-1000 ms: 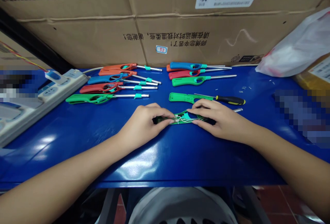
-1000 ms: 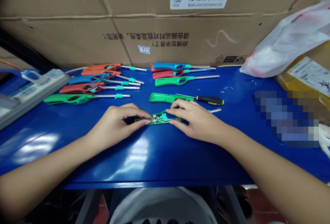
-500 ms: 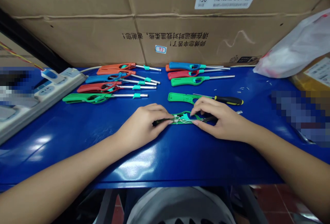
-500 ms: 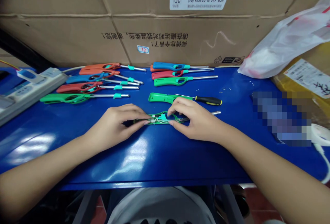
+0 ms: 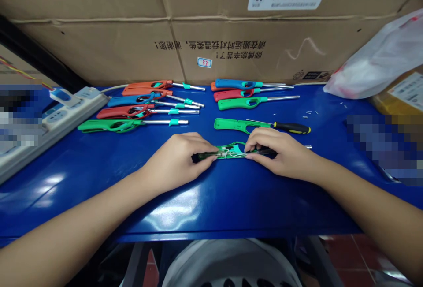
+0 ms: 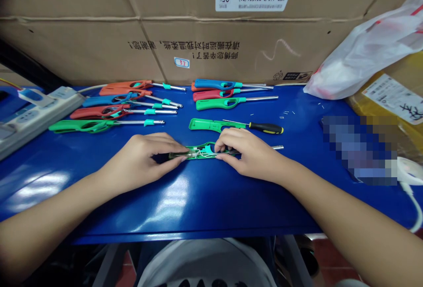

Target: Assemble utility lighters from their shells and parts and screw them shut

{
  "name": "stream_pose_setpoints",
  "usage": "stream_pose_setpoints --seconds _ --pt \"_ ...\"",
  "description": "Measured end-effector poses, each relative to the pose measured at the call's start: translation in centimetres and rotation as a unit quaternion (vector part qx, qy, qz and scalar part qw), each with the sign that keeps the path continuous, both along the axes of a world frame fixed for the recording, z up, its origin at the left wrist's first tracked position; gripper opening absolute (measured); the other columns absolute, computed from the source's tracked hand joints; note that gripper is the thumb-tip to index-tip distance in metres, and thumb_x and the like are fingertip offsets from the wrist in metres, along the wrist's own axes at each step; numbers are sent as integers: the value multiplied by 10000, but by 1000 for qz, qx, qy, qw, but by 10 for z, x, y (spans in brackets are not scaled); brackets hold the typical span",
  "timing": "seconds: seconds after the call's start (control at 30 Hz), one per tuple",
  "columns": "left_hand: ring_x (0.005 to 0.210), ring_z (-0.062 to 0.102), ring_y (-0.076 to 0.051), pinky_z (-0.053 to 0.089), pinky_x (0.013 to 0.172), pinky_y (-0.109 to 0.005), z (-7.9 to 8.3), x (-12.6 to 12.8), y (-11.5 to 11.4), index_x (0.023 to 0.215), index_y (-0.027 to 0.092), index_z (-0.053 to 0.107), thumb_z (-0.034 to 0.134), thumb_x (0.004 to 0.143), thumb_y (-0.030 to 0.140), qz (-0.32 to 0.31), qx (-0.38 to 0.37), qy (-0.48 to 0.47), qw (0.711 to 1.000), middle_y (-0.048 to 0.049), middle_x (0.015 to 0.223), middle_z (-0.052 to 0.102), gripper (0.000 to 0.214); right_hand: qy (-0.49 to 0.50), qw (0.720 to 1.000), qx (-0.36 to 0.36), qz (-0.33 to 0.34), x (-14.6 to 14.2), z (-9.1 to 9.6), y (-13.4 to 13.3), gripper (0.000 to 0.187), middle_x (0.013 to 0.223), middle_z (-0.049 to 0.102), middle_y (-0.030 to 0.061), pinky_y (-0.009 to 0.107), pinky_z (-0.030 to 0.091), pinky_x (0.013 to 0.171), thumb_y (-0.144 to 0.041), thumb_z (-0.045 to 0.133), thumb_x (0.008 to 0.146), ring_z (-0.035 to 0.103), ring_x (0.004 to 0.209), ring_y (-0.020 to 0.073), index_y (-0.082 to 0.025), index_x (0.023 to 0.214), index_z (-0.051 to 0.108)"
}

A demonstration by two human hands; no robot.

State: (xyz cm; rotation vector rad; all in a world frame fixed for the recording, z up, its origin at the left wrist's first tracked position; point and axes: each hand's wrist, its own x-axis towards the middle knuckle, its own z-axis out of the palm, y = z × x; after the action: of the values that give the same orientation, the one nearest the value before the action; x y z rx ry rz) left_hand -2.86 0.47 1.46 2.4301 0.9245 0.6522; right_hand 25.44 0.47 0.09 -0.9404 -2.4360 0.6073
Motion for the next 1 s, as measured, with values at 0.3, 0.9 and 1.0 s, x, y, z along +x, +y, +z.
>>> stream_pose_setpoints --seconds 0.3,0.9,1.0 --pt "911 703 -219 562 860 -353 13 -9 6 1053 187 794 681 898 234 7 5 67 998 -69 1001 759 198 9 1000 12 27 1 0 0 57 981 677 59 339 524 837 -197 615 963 641 927 193 -214 1003 653" --pt "748 680 -154 519 657 -257 -4 0 11 998 223 835 745 860 302 80 -167 -37 982 -56 971 785 182 6 999 -32 -17 -2 -6 -1 86 1028 700 58 345 525 852 -250 576 988 644 971 200 -234 1040 643" --pt "830 727 -181 566 744 -277 -4 -1 12 984 222 837 731 880 320 64 -183 -55 979 -66 990 794 178 5 999 -37 -22 -2 -6 0 89 1023 711 54 337 527 825 -257 591 978 649 945 199 -235 1035 656"
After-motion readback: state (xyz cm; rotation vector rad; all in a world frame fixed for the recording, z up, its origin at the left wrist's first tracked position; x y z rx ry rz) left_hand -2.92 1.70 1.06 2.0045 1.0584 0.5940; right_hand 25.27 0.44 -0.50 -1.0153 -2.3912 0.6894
